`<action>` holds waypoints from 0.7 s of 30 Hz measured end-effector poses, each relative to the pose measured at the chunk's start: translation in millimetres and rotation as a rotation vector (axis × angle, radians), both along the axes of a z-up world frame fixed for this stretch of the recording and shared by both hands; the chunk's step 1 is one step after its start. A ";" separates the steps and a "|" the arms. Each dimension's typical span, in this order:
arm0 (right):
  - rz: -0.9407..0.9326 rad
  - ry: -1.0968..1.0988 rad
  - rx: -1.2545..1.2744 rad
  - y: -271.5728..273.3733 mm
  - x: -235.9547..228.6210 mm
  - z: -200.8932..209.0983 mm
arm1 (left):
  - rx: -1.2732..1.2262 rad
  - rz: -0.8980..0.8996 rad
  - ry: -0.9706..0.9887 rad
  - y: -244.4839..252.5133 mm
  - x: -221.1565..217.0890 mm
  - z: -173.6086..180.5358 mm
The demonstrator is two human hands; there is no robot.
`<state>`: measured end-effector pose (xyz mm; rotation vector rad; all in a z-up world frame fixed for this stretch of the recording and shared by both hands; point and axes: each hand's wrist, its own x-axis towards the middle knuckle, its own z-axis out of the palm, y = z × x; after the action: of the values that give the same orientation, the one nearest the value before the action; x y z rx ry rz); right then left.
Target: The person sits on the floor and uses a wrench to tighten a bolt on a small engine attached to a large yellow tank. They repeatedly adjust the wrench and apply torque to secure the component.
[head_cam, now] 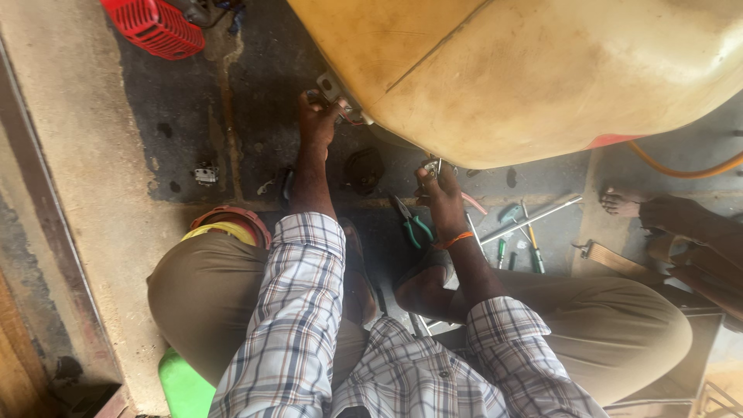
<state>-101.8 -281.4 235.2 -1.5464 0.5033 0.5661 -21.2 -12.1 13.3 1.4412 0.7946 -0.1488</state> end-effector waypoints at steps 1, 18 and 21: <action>-0.003 0.014 0.021 -0.1 -1.1 0.6 | 0.028 -0.012 -0.057 0.8 -0.8 -4.0; 0.028 0.020 0.154 -10.6 -2.3 -6.5 | -0.017 0.168 0.022 7.4 -7.1 -15.2; 0.072 -0.001 0.067 -11.7 -3.2 -6.6 | -0.010 0.169 0.047 10.5 -8.1 -39.1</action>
<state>-104.9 -293.1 228.6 -1.5052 0.4253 0.6316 -29.3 -1.6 -25.7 1.3585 0.9486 -0.0580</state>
